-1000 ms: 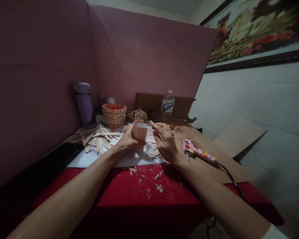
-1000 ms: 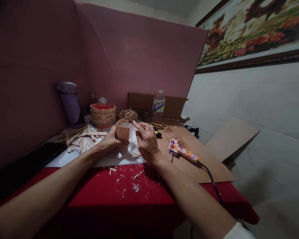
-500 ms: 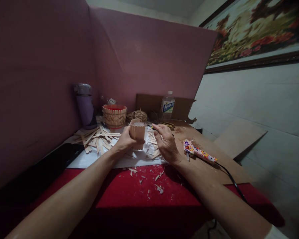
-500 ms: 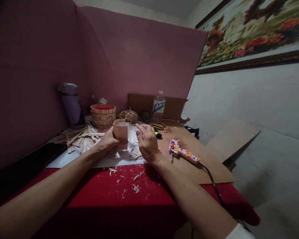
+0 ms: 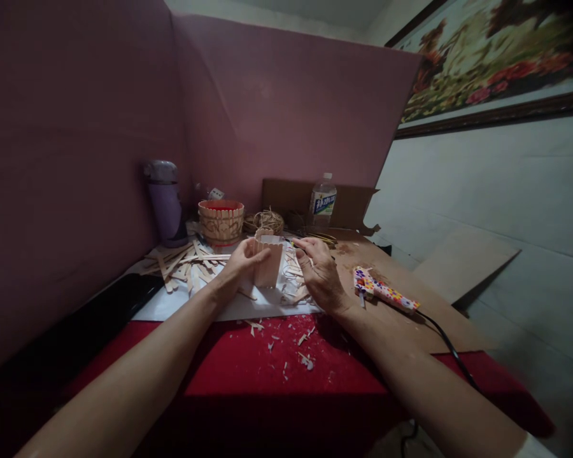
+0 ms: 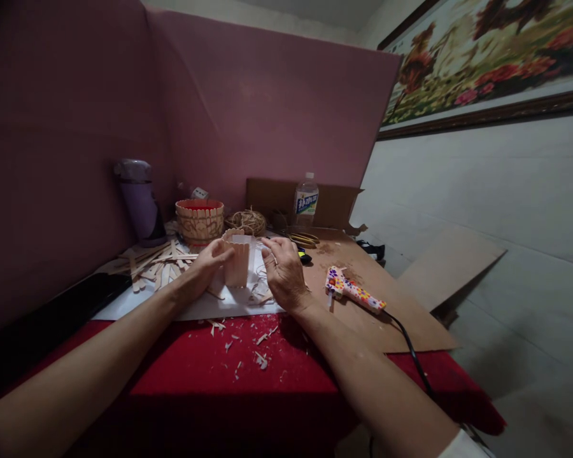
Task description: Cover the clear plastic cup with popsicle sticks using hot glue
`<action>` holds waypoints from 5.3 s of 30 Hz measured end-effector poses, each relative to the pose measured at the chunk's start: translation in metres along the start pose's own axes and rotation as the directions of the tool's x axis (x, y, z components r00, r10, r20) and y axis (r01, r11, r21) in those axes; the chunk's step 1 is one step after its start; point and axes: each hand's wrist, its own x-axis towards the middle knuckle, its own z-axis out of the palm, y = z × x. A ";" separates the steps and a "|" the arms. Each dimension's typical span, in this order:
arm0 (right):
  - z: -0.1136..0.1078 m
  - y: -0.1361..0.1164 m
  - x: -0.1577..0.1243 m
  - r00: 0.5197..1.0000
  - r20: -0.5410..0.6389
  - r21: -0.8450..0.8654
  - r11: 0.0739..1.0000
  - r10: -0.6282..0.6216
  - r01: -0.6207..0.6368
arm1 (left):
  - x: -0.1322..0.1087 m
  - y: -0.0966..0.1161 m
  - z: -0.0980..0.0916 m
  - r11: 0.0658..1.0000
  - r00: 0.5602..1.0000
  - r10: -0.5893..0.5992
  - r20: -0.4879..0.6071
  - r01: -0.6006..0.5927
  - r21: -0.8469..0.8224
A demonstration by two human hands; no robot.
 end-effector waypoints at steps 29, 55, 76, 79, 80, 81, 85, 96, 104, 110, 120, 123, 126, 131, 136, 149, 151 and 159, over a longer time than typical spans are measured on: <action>-0.009 -0.022 0.000 0.997 -0.065 0.186 0.982 -0.031 0.043 | -0.016 0.034 0.013 0.733 0.910 -0.413 0.044 0.360 -0.577; -0.009 -0.040 -0.007 0.915 0.120 -0.187 0.897 -0.385 0.402 | -0.020 0.040 0.018 0.670 0.880 -0.441 0.180 0.455 -0.586; -0.008 -0.022 -0.002 0.974 -0.180 0.042 0.989 -0.135 0.145 | -0.003 0.000 0.009 0.984 0.992 0.111 -0.063 -0.101 0.147; -0.009 -0.019 0.001 0.978 -0.187 0.047 0.994 -0.091 0.102 | -0.004 -0.003 0.010 0.977 0.995 0.101 0.002 -0.100 0.186; -0.010 -0.018 0.001 0.979 -0.187 0.049 0.995 -0.081 0.092 | -0.005 -0.003 0.010 0.977 0.995 0.101 0.021 -0.103 0.187; -0.010 -0.017 0.001 0.980 -0.186 0.052 0.995 -0.072 0.083 | -0.005 -0.002 0.010 0.978 0.994 0.100 0.033 -0.105 0.183; -0.010 -0.015 0.002 0.982 -0.185 0.069 0.996 -0.041 0.055 | -0.005 0.003 0.008 0.989 0.999 0.041 0.015 -0.043 0.141; -0.005 -0.010 0.002 0.989 -0.148 0.124 0.992 0.021 -0.003 | -0.004 -0.001 0.006 0.993 0.998 -0.039 -0.047 0.044 0.108; -0.004 -0.011 0.000 0.996 -0.066 0.091 0.994 -0.059 0.065 | 0.000 -0.004 0.010 0.990 1.000 0.013 -0.027 -0.009 0.141; -0.003 -0.011 0.000 0.993 0.002 0.005 0.993 -0.122 0.122 | -0.002 0.001 0.014 0.986 0.999 0.031 -0.031 -0.026 0.165; -0.001 -0.012 -0.001 0.993 0.024 -0.023 0.993 -0.117 0.118 | -0.001 0.000 0.012 0.989 0.999 0.021 -0.048 -0.013 0.149; -0.001 -0.009 -0.001 0.998 -0.008 -0.004 0.998 -0.070 0.070 | -0.001 0.000 0.011 0.994 0.994 -0.006 -0.106 0.018 0.111; -0.001 -0.003 0.001 0.997 -0.079 0.041 0.999 0.002 0.001 | -0.003 0.004 0.010 0.997 0.989 -0.047 -0.142 0.037 -0.070; -0.004 -0.001 0.005 0.988 -0.143 0.125 0.992 0.053 -0.035 | -0.009 0.016 0.005 0.928 0.986 -0.165 -0.013 0.151 -0.341; -0.006 -0.009 0.004 0.993 -0.104 0.174 0.984 0.047 -0.029 | -0.011 0.021 -0.002 0.872 0.971 -0.208 0.122 0.240 -0.426; 0.000 -0.008 -0.002 0.994 0.082 0.137 0.988 -0.079 0.067 | -0.012 0.021 0.002 0.828 0.967 -0.200 0.155 0.251 -0.500; 0.000 -0.008 -0.002 0.993 0.091 0.132 0.989 -0.072 0.060 | -0.012 0.020 0.001 0.822 0.966 -0.205 0.155 0.257 -0.509; 0.002 -0.008 -0.002 0.994 0.092 0.132 0.990 -0.050 0.038 | -0.013 0.019 0.003 0.837 0.969 -0.203 0.143 0.248 -0.488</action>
